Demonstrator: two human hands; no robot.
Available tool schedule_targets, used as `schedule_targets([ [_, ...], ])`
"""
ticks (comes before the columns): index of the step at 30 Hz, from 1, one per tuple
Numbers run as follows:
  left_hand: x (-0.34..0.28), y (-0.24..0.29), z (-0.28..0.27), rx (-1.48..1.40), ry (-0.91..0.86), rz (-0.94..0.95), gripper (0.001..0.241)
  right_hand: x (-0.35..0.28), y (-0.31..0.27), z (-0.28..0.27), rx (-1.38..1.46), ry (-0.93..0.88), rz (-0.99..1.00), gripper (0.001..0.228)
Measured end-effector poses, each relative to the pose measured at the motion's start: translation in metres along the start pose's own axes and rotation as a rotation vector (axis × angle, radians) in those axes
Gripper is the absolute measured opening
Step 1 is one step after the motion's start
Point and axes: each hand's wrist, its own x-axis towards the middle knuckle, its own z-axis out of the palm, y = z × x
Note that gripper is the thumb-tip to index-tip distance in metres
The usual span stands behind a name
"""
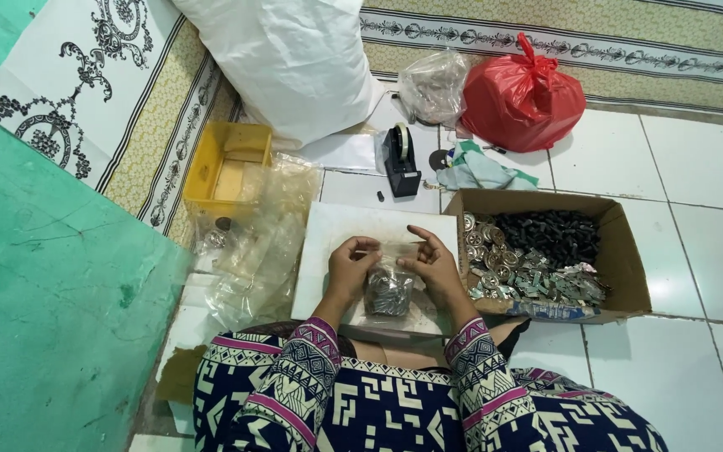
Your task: Sorting and packaging small decorative metal components into plastic bags.
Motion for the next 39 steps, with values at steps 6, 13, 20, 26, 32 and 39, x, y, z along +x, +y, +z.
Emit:
schedule_targets([
  [6,0.011,-0.014,-0.008,-0.108,0.006,-0.037,0.053,0.011,0.039,-0.013,0.036,0.085,0.013,0.046],
  [13,0.007,-0.011,-0.008,0.01,-0.038,-0.002,0.05,0.004,0.035,-0.013,0.003,0.132,0.008,0.029],
  [20,-0.002,0.001,-0.005,0.268,0.035,0.109,0.02,-0.01,0.022,-0.008,0.037,0.114,-0.08,0.034],
  [26,-0.005,0.005,-0.004,0.282,0.015,0.122,0.018,-0.011,0.028,-0.004,-0.255,0.087,-0.102,0.023],
  [32,-0.002,-0.001,-0.01,0.258,-0.04,0.013,0.015,-0.008,0.04,-0.006,-0.38,0.11,-0.161,0.029],
  [39,0.007,-0.016,-0.015,0.192,-0.136,-0.033,0.049,-0.013,0.029,-0.002,-0.453,0.143,-0.213,0.018],
])
